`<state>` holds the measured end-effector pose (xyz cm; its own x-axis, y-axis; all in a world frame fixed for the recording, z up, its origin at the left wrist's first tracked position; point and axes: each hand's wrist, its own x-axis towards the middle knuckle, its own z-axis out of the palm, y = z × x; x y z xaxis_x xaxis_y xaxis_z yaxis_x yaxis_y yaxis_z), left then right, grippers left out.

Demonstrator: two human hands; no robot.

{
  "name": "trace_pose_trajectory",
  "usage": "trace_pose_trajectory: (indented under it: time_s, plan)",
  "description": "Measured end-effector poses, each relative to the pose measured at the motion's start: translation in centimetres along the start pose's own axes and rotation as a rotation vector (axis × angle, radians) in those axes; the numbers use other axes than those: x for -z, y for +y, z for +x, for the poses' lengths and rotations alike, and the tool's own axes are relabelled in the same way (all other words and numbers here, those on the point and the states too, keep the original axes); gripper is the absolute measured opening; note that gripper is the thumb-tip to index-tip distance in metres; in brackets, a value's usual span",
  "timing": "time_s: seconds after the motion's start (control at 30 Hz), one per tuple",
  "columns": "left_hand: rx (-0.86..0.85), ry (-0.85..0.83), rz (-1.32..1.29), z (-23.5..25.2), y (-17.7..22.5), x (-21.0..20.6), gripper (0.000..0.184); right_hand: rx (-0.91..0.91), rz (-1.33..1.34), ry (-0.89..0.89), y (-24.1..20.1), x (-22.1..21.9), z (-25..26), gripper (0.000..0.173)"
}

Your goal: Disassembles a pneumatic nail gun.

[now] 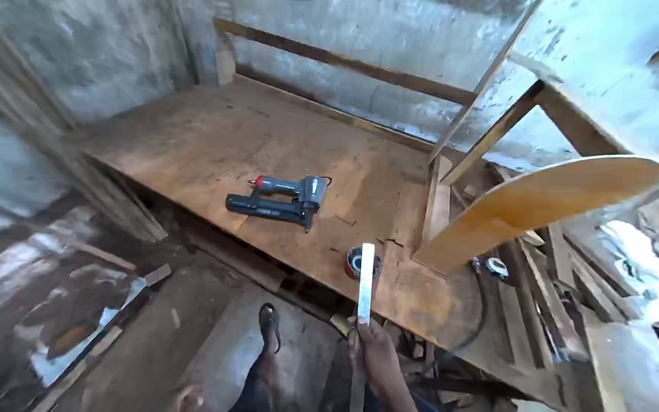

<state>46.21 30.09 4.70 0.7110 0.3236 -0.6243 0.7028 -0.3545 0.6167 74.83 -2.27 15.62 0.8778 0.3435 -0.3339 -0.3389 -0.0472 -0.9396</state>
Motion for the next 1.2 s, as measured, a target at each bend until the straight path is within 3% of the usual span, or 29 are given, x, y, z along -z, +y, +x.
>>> trace_pose_trajectory:
  time_s: [0.13, 0.23, 0.33, 0.43, 0.57, 0.67, 0.8, 0.83, 0.93, 1.0, 1.2]
  plan:
    - [-0.256, 0.072, 0.18, 18.5, 15.7, 10.4, 0.041, 0.038, 0.007, 0.126, -6.5, -2.7, 16.1, 0.034]
    - [-0.475, 0.075, 0.377, 28.1, 27.7, 15.8, 0.041, -0.059, 0.002, 0.271, -12.3, -3.5, 27.8, 0.033]
    - [-0.651, 0.245, 0.501, 36.5, 36.2, 19.5, 0.036, -0.244, 0.111, 0.325, -16.5, -2.7, 39.4, 0.03]
    - [-0.62, 0.224, 0.667, 43.0, 41.7, 22.2, 0.049, -0.433, 0.119, 0.308, -17.2, -3.6, 46.7, 0.027]
    - [-0.426, -0.062, 0.852, 48.6, 44.6, 24.0, 0.059, -0.627, 0.03, 0.182, -16.1, -5.8, 53.4, 0.041]
    - [-0.261, -0.32, 0.856, 50.5, 46.3, 24.3, 0.055, -0.683, -0.101, 0.097, -16.6, -6.7, 55.8, 0.036]
    - [-0.546, -0.39, 0.799, 53.3, 45.4, 23.5, 0.057, -0.715, -0.178, 0.01, -17.4, -7.1, 56.5, 0.025]
    - [-0.556, -0.407, 0.809, 53.1, 46.2, 23.5, 0.054, -0.715, -0.184, -0.022, -18.0, -7.3, 56.4, 0.024]
    - [-0.368, -0.537, 0.912, 52.1, 49.4, 24.0, 0.05, -0.711, -0.151, -0.092, -21.1, -7.9, 56.6, 0.028]
    - [-0.363, -0.509, 0.906, 50.6, 49.8, 24.2, 0.045, -0.683, -0.083, -0.117, -22.2, -8.1, 56.0, 0.029]
    - [-0.867, 0.075, 0.695, 46.8, 46.8, 24.1, 0.028, -0.568, 0.001, -0.05, -25.1, -6.6, 53.7, 0.022]
